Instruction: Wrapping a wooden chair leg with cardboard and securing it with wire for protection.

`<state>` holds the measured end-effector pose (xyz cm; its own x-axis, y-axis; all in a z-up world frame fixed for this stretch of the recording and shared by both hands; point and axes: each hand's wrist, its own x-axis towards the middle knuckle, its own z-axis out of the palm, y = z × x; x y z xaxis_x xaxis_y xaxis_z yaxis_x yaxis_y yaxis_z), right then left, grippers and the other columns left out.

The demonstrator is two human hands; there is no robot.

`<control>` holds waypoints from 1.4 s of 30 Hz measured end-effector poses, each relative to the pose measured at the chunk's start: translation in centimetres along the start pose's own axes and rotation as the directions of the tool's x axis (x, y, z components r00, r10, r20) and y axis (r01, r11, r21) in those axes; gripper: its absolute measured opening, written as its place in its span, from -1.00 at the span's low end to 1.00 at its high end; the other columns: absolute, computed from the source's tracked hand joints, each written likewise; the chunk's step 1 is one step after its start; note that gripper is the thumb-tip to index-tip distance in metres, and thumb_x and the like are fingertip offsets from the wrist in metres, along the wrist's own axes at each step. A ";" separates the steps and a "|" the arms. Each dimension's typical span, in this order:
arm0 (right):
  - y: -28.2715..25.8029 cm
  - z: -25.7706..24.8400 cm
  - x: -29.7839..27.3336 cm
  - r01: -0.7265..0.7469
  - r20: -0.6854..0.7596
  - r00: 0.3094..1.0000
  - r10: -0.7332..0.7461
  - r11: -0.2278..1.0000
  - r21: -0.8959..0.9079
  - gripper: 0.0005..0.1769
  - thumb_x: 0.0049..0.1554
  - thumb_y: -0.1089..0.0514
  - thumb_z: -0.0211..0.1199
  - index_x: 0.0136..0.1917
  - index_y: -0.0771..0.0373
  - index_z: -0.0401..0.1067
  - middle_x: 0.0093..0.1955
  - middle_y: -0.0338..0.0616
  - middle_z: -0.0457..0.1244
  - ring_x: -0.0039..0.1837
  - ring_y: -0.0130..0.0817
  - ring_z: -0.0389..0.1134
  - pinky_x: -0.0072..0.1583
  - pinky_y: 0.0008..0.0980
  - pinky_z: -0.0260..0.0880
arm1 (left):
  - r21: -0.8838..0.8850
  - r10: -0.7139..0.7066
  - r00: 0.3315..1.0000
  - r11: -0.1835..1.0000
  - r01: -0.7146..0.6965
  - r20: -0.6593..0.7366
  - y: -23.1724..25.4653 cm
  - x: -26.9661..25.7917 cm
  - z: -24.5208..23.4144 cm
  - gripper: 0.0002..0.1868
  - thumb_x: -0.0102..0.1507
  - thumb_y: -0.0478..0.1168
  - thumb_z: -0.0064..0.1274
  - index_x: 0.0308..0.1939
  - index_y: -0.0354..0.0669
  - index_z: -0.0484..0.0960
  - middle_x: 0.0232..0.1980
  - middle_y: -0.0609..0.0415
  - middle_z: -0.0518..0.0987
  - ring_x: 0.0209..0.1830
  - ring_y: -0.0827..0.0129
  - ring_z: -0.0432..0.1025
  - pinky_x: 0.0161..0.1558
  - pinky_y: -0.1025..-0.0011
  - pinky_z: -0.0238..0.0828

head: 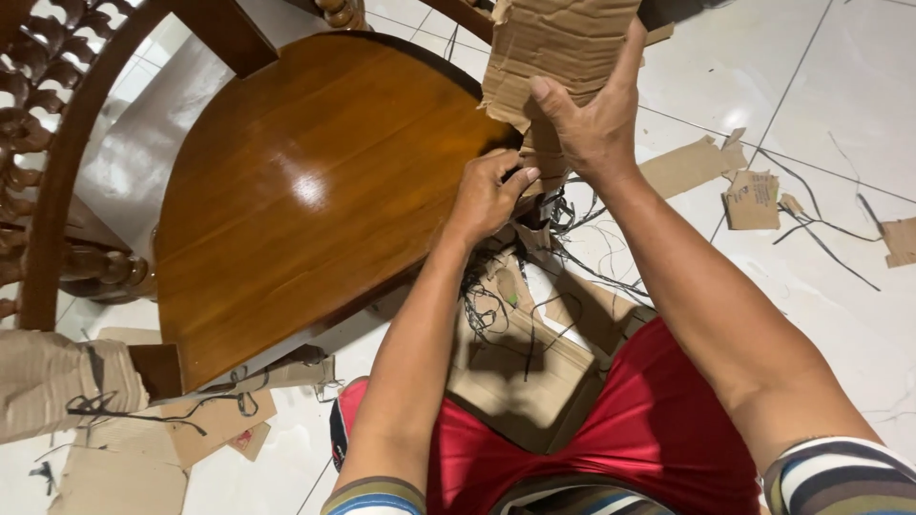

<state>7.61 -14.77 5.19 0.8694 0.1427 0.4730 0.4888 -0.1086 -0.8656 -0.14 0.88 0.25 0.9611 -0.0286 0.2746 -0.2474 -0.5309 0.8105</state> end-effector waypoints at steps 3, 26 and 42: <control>-2.2 1.1 -1.6 0.241 -0.040 0.970 -0.239 0.966 0.094 0.08 0.24 -0.46 0.33 0.57 0.10 -0.26 0.44 0.21 0.26 0.34 0.07 0.50 0.33 0.05 0.68 | 0.013 0.109 0.987 0.994 -0.108 -0.120 0.5 0.1 -0.1 -0.89 0.34 -0.24 0.10 -0.16 -0.16 0.71 -0.18 0.10 0.63 -0.18 0.31 0.50 -0.05 0.31 0.49; 2.7 4.5 -3.5 0.066 -0.133 0.989 -0.059 0.997 0.045 -0.18 0.04 0.13 0.43 0.41 0.36 0.05 0.09 0.33 0.28 0.11 0.25 0.35 0.13 0.14 0.36 | 0.428 0.354 0.727 0.899 -0.091 -0.589 8.8 9.2 3.7 0.32 0.27 0.19 0.32 0.72 0.04 -0.43 0.81 -0.05 -0.29 0.90 0.00 -0.26 0.94 -0.03 -0.31; -3.3 -4.5 -1.3 0.124 0.082 0.981 -0.177 0.889 0.442 -0.10 0.08 0.17 -0.02 0.65 0.18 -0.21 0.69 0.17 -0.13 0.72 0.17 -0.04 0.70 0.14 0.08 | 0.366 0.351 0.652 0.923 -0.120 -0.672 7.0 10.7 5.5 0.15 0.32 0.05 0.26 0.71 -0.05 -0.27 0.80 -0.02 -0.20 0.90 0.02 -0.27 0.95 0.01 -0.31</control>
<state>5.24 -19.06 8.19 0.7599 0.2401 0.6040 0.5102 0.3555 -0.7831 9.13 -7.74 6.03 0.4572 0.3643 0.8113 -0.2991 -0.7961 0.5260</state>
